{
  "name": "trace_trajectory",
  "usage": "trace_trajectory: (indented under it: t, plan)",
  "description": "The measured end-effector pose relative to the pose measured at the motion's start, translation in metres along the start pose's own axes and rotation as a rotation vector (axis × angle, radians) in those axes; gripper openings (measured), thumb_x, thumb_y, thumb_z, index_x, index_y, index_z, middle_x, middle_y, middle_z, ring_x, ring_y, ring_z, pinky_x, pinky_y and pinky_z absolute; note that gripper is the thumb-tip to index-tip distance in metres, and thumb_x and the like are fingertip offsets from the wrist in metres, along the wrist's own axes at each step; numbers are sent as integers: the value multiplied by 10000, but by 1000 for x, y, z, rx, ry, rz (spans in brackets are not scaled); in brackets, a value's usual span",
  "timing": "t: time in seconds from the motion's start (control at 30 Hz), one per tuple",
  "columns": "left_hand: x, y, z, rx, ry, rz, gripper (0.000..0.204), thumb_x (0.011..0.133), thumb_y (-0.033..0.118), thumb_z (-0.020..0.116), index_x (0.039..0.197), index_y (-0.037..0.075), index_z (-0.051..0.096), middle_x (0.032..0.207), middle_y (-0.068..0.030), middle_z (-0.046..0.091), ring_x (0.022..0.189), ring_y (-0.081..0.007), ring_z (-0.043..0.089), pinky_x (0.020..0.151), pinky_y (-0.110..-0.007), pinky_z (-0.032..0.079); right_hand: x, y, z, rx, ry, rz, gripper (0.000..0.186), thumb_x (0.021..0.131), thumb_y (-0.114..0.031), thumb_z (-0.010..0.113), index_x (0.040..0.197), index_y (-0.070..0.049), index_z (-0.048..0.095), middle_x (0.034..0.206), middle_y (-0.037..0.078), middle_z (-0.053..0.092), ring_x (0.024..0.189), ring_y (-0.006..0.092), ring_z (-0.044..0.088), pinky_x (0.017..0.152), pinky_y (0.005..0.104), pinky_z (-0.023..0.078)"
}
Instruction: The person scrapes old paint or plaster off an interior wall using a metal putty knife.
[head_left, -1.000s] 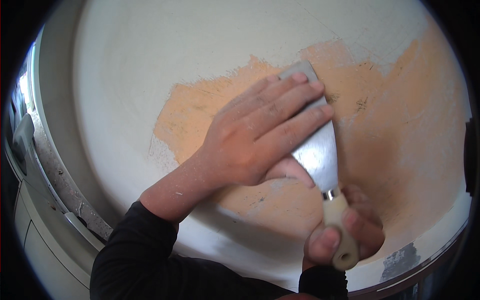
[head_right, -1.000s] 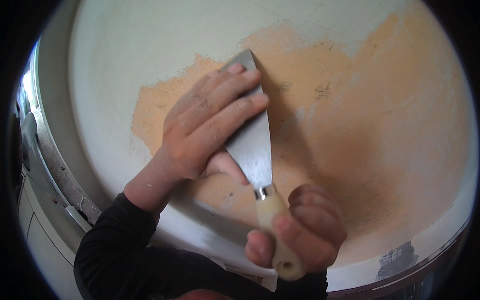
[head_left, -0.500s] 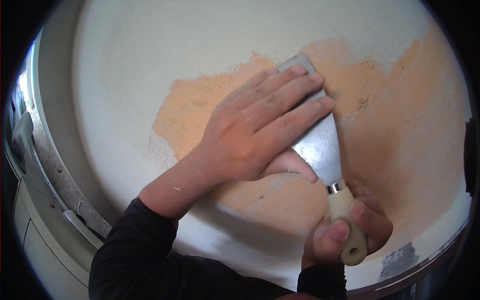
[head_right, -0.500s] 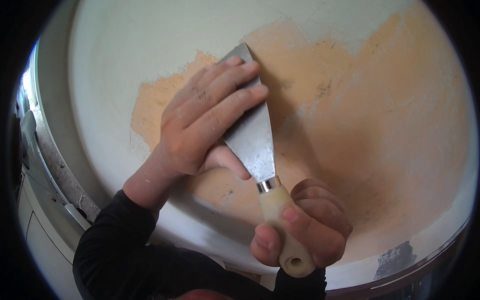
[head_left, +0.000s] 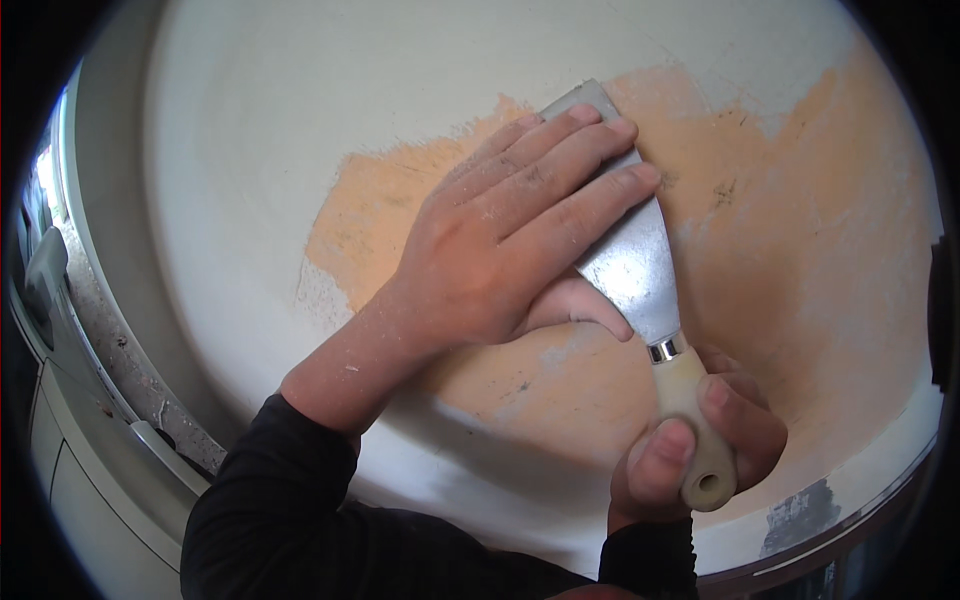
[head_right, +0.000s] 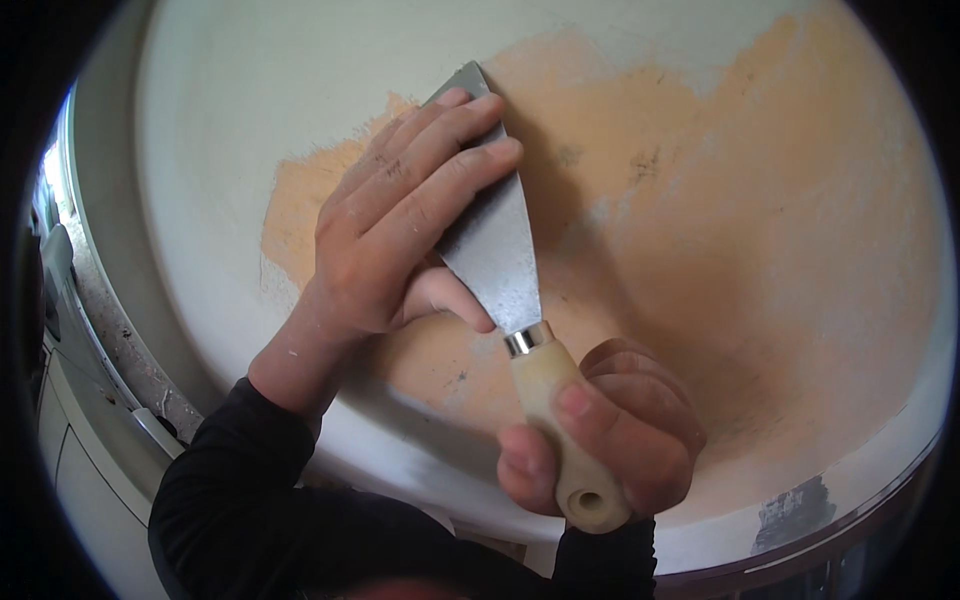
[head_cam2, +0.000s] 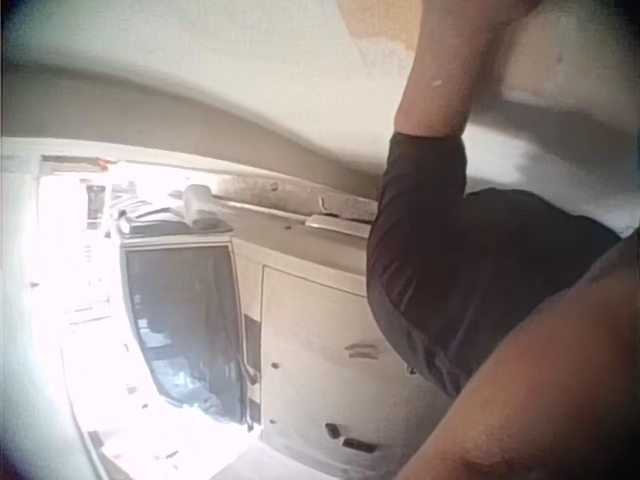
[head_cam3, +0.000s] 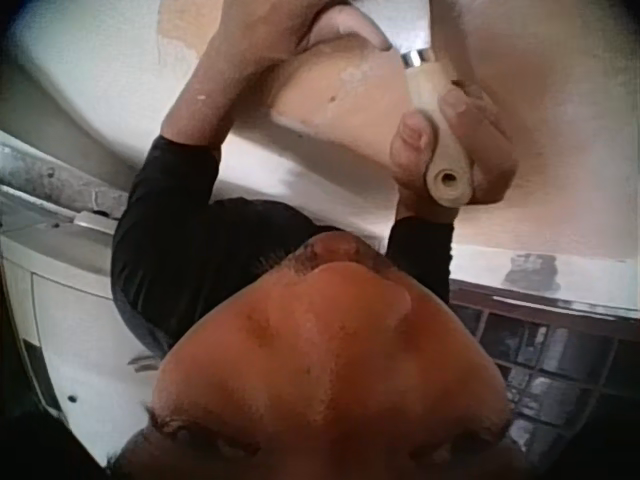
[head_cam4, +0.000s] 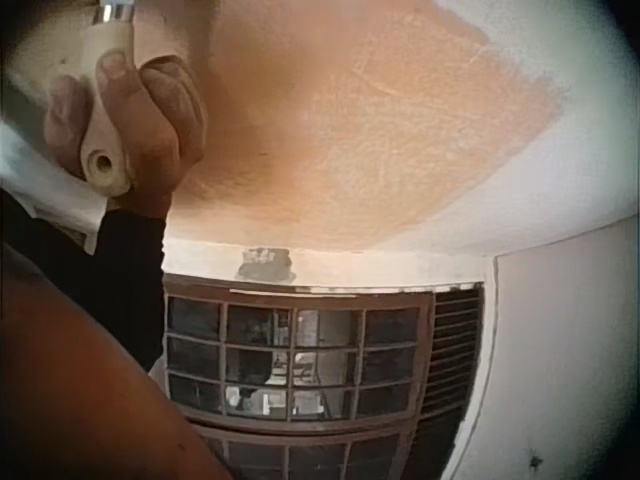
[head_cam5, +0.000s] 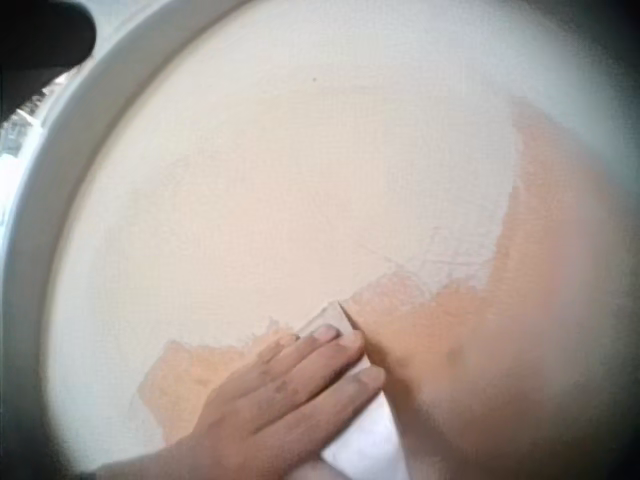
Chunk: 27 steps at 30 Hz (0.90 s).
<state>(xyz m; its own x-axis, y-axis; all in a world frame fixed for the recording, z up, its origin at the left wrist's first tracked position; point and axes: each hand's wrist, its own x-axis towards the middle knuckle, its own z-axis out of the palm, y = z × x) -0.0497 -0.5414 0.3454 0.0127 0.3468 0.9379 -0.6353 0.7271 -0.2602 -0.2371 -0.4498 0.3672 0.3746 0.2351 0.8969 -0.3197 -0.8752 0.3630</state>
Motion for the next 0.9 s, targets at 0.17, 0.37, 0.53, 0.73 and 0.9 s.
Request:
trace_trajectory:
  t: [0.17, 0.37, 0.53, 0.73, 0.9]
  plan:
    - [-5, 3, 1, -96, -39, 8, 857, 776, 720, 512, 1154, -35, 661, 1194, -238, 649, 1134, -432, 621, 964, -475, 503, -5, -1, 2, -73, 2, -66, 324, 804, -174, 755, 1025, -26, 570, 744, 53, 518, 462, 146, 430, 394, 281, 368]
    - [-10, 7, -3, -53, -45, 35, 830, 800, 703, 514, 1170, -25, 662, 1208, -231, 649, 1149, -420, 620, 969, -471, 505, -6, -7, -13, -80, -176, -14, 334, 799, -205, 778, 1053, -102, 587, 737, 36, 528, 512, 180, 489, 499, 331, 456]
    - [-36, 6, -41, 41, -269, -81, 831, 780, 698, 575, 1286, 41, 613, 1323, -192, 592, 1251, -390, 551, 1054, -514, 407, -3, -6, -14, 51, -232, 50, 308, 793, -220, 791, 1022, -117, 613, 638, 19, 530, 489, 180, 493, 521, 333, 463]
    - [-135, 3, -218, 852, -640, -608, 668, 871, 530, 647, 1411, 151, 544, 1512, -192, 423, 1406, -401, 382, 1156, -588, 239, -75, -43, -6, 584, -44, 314, 174, 776, -150, 766, 891, -53, 680, 652, 41, 599, 440, 153, 483, 435, 283, 413]
    - [-161, 50, -332, 604, -6, -1663, 441, 861, 64, 694, 1295, 89, 622, 1294, -124, 610, 1177, -251, 577, 980, -395, 485, -164, -81, 11, 440, 85, 675, 229, 710, -105, 775, 909, -41, 681, 620, 71, 592, 450, 180, 525, 420, 297, 413]
